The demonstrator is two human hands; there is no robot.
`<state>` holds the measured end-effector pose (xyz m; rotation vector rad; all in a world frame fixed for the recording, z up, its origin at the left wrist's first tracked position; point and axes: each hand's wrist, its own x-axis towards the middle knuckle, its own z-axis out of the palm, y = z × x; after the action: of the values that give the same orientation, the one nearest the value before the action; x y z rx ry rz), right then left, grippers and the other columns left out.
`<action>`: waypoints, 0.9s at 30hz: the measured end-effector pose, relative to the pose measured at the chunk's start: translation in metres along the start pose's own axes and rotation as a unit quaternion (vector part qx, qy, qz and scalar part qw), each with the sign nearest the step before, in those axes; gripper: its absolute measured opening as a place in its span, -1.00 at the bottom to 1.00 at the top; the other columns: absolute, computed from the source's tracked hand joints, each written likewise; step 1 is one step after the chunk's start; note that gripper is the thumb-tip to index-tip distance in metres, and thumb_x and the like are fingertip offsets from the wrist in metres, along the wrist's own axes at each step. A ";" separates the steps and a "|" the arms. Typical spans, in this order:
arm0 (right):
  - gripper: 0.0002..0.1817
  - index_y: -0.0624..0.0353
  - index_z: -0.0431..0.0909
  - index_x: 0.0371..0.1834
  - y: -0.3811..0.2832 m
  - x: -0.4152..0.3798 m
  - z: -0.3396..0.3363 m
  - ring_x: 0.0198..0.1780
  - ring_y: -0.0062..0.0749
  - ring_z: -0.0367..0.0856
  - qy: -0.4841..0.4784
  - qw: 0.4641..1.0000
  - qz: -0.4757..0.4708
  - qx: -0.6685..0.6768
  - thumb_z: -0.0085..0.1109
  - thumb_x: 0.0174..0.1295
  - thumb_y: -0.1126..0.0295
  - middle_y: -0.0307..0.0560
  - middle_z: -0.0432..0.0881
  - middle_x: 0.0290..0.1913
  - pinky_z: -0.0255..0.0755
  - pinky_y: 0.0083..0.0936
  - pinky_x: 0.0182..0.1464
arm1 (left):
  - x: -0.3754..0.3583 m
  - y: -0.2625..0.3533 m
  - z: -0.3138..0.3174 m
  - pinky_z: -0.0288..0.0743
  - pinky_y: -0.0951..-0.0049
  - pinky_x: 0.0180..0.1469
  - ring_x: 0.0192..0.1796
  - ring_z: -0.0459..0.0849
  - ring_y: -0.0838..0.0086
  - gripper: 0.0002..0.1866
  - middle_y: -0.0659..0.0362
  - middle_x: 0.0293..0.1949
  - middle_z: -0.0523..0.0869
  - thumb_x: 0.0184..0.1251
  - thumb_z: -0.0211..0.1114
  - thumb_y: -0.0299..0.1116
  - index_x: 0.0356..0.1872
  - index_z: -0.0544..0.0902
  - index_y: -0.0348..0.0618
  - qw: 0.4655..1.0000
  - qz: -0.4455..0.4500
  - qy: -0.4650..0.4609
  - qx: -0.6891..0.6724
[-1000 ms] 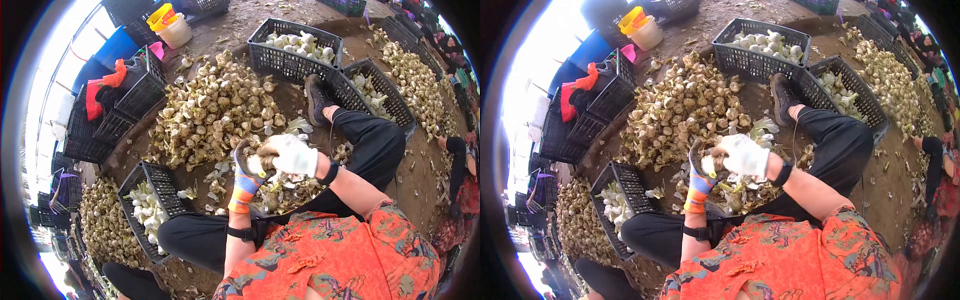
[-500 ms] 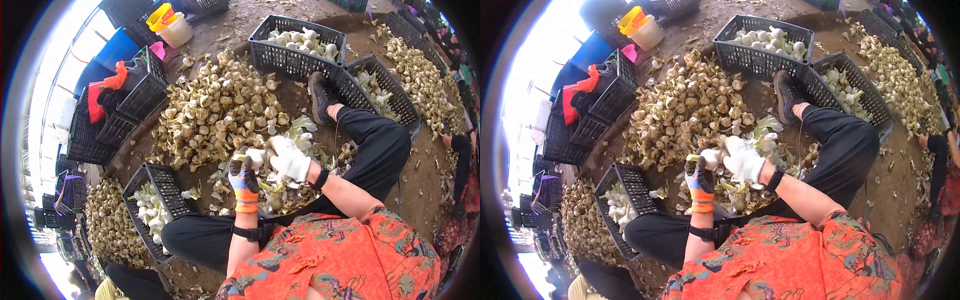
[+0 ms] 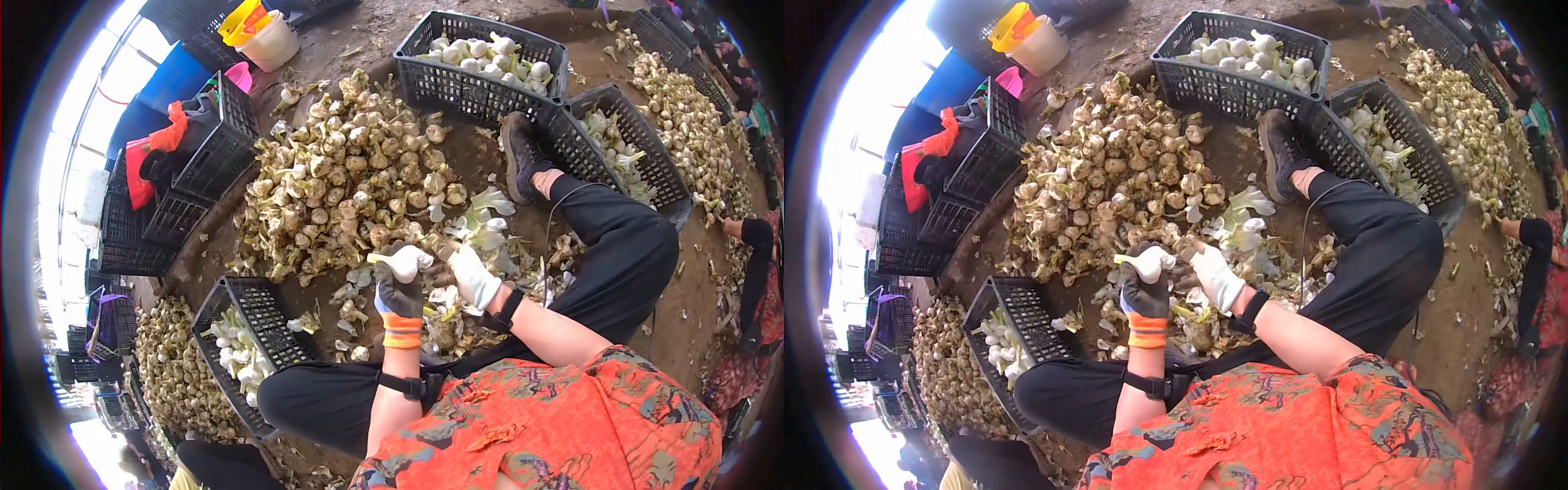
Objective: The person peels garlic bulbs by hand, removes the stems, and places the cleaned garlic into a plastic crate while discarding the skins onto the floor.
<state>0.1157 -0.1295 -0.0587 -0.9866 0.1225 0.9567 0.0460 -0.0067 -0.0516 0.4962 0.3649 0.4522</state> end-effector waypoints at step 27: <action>-0.77 0.32 0.54 -0.36 -0.023 0.001 0.003 -0.42 -0.39 0.54 0.091 0.921 -0.112 -0.361 0.28 0.10 0.34 -0.04 0.60 -0.47 0.43 -0.43 -0.32 | 0.023 -0.005 -0.020 0.49 0.22 0.13 -0.05 0.64 0.17 -0.61 -0.01 -0.15 0.69 0.42 0.07 -0.06 -0.21 0.59 -0.24 0.994 -0.055 0.042 -0.089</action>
<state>0.1318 -0.1311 -0.0427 -1.7325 -0.2054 0.6971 0.0579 0.0083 -0.0755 0.2832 0.4273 0.3959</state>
